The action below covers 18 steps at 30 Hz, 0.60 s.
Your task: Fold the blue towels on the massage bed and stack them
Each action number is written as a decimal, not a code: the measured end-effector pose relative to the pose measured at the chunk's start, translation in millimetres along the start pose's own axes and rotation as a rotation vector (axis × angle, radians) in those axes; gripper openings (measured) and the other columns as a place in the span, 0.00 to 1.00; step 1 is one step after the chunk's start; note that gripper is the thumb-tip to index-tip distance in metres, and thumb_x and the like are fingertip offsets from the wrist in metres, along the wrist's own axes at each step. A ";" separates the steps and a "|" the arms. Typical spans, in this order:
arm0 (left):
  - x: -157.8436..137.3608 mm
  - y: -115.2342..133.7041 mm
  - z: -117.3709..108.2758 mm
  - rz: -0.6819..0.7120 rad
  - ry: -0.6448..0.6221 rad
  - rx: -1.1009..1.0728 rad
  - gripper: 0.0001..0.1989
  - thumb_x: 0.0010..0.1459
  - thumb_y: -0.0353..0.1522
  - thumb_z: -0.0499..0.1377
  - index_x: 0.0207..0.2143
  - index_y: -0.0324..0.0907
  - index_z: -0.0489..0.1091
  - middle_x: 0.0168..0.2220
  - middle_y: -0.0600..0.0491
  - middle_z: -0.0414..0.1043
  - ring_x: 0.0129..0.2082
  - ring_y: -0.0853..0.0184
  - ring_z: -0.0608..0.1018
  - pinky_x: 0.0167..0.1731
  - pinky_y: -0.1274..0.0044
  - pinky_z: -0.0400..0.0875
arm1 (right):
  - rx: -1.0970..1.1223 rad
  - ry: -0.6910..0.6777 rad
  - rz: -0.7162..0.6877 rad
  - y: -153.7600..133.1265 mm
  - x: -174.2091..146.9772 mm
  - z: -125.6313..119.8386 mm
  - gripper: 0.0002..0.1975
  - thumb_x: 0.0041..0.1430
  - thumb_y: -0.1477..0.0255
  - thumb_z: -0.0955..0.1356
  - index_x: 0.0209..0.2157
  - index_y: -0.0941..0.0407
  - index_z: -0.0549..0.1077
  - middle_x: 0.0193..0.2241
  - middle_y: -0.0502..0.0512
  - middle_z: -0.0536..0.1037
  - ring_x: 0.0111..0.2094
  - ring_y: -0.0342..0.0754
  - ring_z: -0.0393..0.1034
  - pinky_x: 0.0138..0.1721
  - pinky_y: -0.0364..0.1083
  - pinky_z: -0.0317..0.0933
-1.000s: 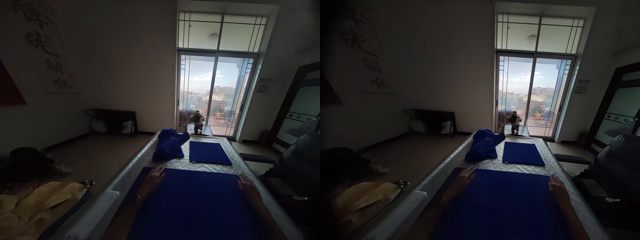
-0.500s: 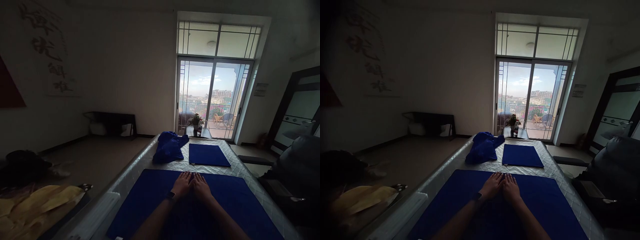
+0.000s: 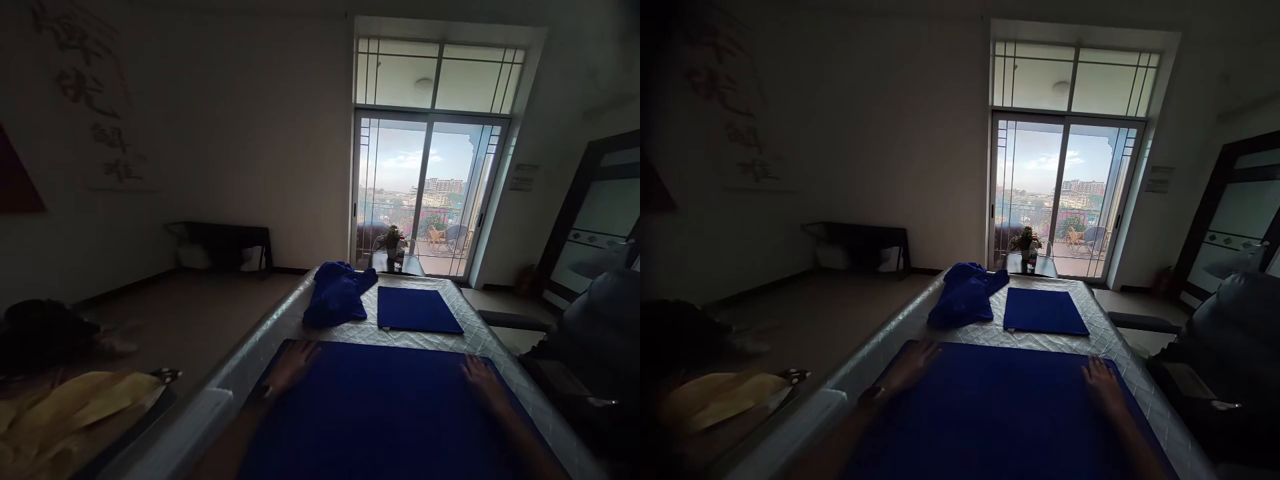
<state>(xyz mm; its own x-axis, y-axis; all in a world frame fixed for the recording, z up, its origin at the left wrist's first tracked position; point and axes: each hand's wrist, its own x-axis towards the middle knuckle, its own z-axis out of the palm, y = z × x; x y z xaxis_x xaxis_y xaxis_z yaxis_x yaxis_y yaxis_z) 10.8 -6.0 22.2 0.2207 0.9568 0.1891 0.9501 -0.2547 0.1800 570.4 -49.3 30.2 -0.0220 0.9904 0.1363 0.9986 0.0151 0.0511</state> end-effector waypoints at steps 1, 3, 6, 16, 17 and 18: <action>-1.8 -12.2 -0.1 -0.014 0.008 0.012 0.31 0.71 0.46 0.39 0.67 0.40 0.61 0.69 0.43 0.59 0.70 0.51 0.57 0.67 0.55 0.50 | -0.022 0.015 0.019 11.5 0.3 6.3 0.27 0.65 0.73 0.55 0.62 0.61 0.67 0.67 0.67 0.60 0.69 0.60 0.51 0.66 0.64 0.50; -3.3 -28.9 1.8 -0.022 0.025 0.029 0.30 0.71 0.45 0.39 0.66 0.41 0.61 0.68 0.44 0.60 0.69 0.51 0.58 0.67 0.55 0.51 | -0.054 0.027 0.046 25.9 2.9 19.2 0.28 0.66 0.70 0.55 0.64 0.62 0.65 0.68 0.67 0.59 0.69 0.60 0.51 0.66 0.63 0.50; -2.4 -39.4 5.9 -0.017 0.075 0.035 0.30 0.71 0.47 0.40 0.65 0.43 0.63 0.67 0.44 0.63 0.67 0.52 0.62 0.65 0.56 0.56 | -0.056 0.013 0.064 32.8 8.3 33.0 0.30 0.67 0.67 0.53 0.66 0.63 0.62 0.69 0.66 0.57 0.69 0.59 0.49 0.66 0.61 0.50; -4.7 -37.9 -2.5 -0.075 0.049 0.035 0.33 0.71 0.50 0.38 0.66 0.43 0.62 0.68 0.44 0.61 0.68 0.54 0.62 0.66 0.60 0.56 | 0.025 -0.012 0.160 50.5 10.5 37.5 0.34 0.68 0.61 0.48 0.69 0.60 0.55 0.71 0.60 0.53 0.71 0.53 0.43 0.69 0.57 0.44; -4.8 -37.2 -3.1 -0.083 0.042 0.027 0.32 0.71 0.50 0.38 0.66 0.43 0.61 0.68 0.44 0.60 0.68 0.54 0.61 0.66 0.60 0.56 | 0.024 -0.015 0.172 50.5 10.3 37.0 0.34 0.68 0.61 0.48 0.69 0.61 0.54 0.71 0.60 0.52 0.72 0.53 0.42 0.69 0.57 0.43; -4.7 -36.7 -3.2 -0.089 0.039 0.020 0.32 0.71 0.49 0.39 0.67 0.43 0.61 0.68 0.44 0.60 0.68 0.54 0.61 0.66 0.59 0.55 | 0.024 -0.016 0.181 50.2 10.2 36.6 0.35 0.68 0.61 0.47 0.69 0.62 0.54 0.71 0.60 0.51 0.72 0.52 0.42 0.69 0.56 0.43</action>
<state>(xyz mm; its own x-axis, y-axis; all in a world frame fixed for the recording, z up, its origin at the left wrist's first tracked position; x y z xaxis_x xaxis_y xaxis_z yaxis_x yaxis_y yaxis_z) -25.8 -1.6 17.7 0.1268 0.9694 0.2103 0.9699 -0.1656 0.1783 622.0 -33.5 -2.0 0.1586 0.9794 0.1249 0.9871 -0.1603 0.0038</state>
